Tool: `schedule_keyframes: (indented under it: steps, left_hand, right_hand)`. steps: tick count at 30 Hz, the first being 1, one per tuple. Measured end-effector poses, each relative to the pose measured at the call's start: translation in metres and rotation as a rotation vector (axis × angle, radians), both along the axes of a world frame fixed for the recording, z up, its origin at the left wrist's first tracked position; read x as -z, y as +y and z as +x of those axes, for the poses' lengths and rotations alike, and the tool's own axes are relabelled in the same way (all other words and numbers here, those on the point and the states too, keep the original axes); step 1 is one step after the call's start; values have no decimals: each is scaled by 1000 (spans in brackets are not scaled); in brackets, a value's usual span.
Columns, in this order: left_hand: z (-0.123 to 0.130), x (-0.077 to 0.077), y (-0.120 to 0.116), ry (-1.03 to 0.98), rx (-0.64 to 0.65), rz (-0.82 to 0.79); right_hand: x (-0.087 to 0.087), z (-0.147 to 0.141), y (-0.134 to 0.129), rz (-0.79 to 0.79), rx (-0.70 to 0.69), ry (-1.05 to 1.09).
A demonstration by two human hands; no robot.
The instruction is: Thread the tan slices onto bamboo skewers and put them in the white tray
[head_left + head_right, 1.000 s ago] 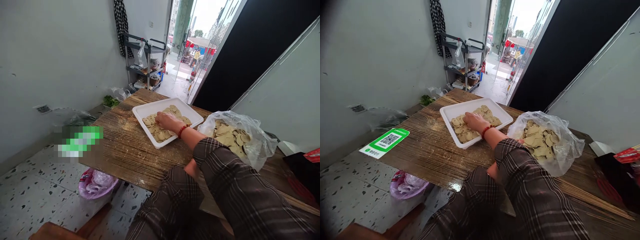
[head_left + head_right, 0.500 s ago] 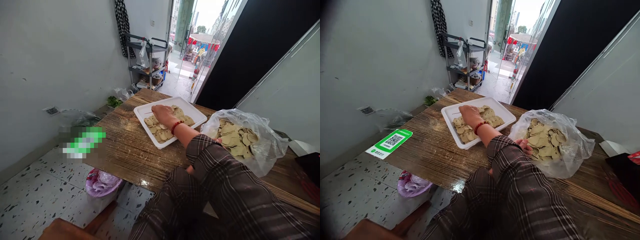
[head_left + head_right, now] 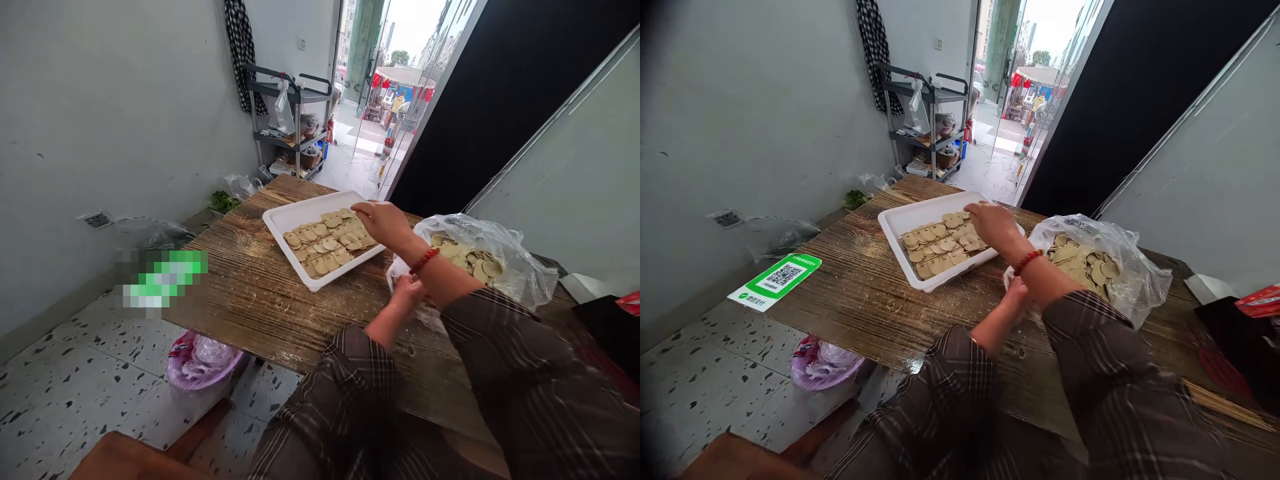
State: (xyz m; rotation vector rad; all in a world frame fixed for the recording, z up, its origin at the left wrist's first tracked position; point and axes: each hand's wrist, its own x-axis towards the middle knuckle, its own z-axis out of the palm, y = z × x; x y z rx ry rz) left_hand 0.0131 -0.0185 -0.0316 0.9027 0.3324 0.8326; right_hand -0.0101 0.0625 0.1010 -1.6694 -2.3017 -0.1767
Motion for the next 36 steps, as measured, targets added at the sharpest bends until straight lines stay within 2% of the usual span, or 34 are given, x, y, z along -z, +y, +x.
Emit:
schedule_keyframes:
  steps: [3,6,10,14,20,26,29,32,36]
  left_hand:
    - [7,1,6,108,-49,-108]
    - [0,-6,5,157,-55,-147]
    - [-7,-17,9,102,-59,-152]
    - [-9,-22,13,122,-58,-140]
    - [-12,-26,14,168,-94,-74]
    - [-16,-30,16,235,-96,-33]
    - [-17,-31,17,245,-107,-19]
    - [-17,-31,18,247,-110,-21]
    - [-17,-31,19,244,-104,-23]
  right_hand:
    - [1,53,-34,118,11,95]
    - [6,106,-77,181,94,167]
    - [18,168,-135,162,286,198]
    - [43,209,-188,87,429,179]
    - [87,238,-255,-85,402,148]
    - [117,247,-293,-73,362,177]
    - [121,242,-301,-19,385,164]
    - [117,238,-311,31,411,155]
    - [114,242,-337,17,438,145]
